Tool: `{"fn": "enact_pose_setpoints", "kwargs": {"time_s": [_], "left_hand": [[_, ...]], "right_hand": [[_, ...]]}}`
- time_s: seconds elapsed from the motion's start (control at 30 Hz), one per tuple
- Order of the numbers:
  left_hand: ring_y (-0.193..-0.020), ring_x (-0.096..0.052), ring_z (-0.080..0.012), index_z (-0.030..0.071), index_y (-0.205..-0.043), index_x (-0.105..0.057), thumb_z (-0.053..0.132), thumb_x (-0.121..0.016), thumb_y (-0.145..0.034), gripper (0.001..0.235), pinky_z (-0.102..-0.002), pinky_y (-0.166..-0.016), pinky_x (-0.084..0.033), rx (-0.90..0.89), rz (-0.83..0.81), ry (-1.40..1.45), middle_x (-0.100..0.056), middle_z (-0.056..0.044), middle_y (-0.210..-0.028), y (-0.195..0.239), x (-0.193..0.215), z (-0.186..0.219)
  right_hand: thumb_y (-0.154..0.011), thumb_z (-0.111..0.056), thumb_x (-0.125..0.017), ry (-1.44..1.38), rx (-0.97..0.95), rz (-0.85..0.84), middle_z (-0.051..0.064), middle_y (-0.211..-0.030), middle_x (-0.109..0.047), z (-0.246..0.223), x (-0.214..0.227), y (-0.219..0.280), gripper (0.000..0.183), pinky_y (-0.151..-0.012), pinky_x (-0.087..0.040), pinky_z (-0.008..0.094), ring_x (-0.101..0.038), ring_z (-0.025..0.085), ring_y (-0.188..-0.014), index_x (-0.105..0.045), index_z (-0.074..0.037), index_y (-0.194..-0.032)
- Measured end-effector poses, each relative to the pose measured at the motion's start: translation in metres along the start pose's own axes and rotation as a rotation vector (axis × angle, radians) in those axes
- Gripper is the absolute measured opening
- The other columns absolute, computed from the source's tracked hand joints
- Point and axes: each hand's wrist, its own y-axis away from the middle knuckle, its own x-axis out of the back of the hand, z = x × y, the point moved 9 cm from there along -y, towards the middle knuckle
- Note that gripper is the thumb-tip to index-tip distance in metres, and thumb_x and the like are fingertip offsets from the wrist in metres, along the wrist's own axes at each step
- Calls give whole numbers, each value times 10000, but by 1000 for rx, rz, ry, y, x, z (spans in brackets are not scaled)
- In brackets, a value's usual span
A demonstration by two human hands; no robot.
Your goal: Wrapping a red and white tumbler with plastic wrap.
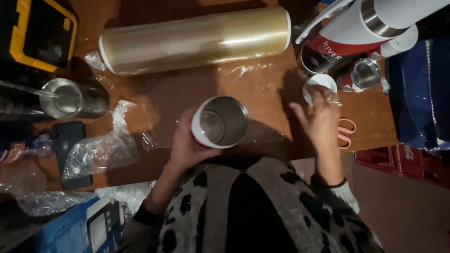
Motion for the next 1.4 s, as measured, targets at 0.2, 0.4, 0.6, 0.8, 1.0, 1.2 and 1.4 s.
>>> {"fn": "enact_pose_setpoints", "kwargs": {"time_s": [0.2,0.4,0.6,0.8,1.0,1.2,1.4], "left_hand": [[-1315,-610,-353,36,-1470,-443,261,-993,-551,1095,-444,-1088,-503,-51,15,-86,-592,-181,-1415,-2,9,18],[-1300,-622,-354,60,-1451,-451,258,-999,-574,1053,-439,-1073,-519,-114,6,-83,-594,-171,-1405,-4,3,29],[-1278,-614,-383,52,-1449,-439,264,-990,-560,1067,-452,-1055,-515,-95,13,-114,-588,-174,-1386,-3,6,25],[-1295,-615,-371,70,-1469,-440,266,-980,-575,1062,-459,-1065,-519,-105,-20,-89,-600,-168,-1417,-7,6,34],[-1282,-575,-418,69,-1450,-439,255,-970,-537,1073,-494,-1041,-500,-153,7,-213,-581,-187,-1394,-8,6,36],[-1256,-587,-404,66,-1437,-481,244,-970,-538,1039,-483,-1019,-522,-222,-1,-383,-569,-171,-1378,-9,-3,43],[-1273,-549,-434,58,-1432,-472,254,-979,-542,1044,-526,-1043,-516,-310,37,-416,-557,-159,-1386,-10,-3,56]], "right_hand": [[-862,-152,-885,201,128,136,162,-1164,-742,-5,26,8,362,-958,-467,460,-683,326,-1070,-709,-57,-1163],[-864,-219,-900,219,42,158,185,-1135,-731,24,19,14,480,-992,-465,502,-677,358,-1054,-640,-19,-1215],[-846,-159,-863,194,-100,66,197,-1115,-755,44,3,18,784,-1035,-441,557,-691,423,-1077,-496,-13,-1523],[-971,-50,-776,195,135,86,217,-1161,-726,20,1,18,692,-1125,-458,554,-675,373,-1119,-442,21,-1572],[-1127,-143,-507,-469,70,318,157,-1285,-587,5,36,33,401,-1062,-484,341,-588,255,-1145,-491,-11,-1505],[-1064,-162,-310,-978,239,276,39,-1090,-673,-20,43,27,400,-1006,-469,310,-569,140,-1004,-644,-12,-1228],[-1040,-52,-579,-1430,6,-52,63,-1152,-642,-71,7,20,171,-1000,-547,308,-640,149,-1035,-582,-2,-1203]]}}
